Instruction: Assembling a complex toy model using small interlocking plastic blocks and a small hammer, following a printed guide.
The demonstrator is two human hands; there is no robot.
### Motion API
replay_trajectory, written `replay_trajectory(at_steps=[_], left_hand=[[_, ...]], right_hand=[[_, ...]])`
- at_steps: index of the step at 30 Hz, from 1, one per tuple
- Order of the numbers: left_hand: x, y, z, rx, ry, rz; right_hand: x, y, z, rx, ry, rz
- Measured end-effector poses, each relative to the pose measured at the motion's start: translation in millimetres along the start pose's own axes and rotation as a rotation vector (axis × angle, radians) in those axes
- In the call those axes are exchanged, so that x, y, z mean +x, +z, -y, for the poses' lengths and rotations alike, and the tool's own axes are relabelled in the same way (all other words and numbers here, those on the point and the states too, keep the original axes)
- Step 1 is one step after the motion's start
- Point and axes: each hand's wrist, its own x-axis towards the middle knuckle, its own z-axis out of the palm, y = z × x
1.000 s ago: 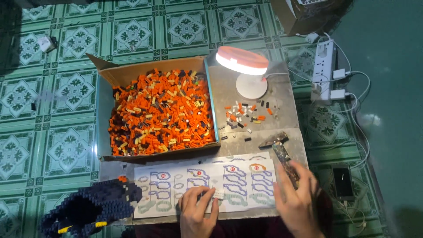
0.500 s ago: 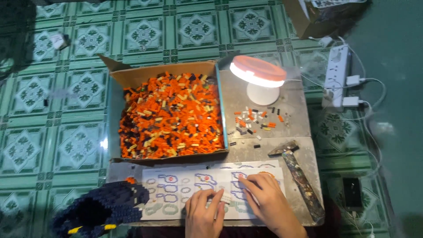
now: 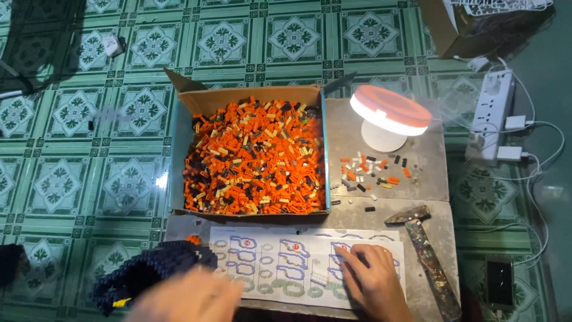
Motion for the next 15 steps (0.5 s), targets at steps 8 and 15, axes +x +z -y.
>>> replay_trajectory(at_steps=[8, 15], left_hand=[[187, 37, 104, -0.118, -0.074, 0.237], [229, 89, 153, -0.034, 0.037, 0.372]], right_hand=[[-3, 4, -3, 0.036, 0.032, -0.047], [-7, 11, -15, 0.086, 0.062, -0.041]])
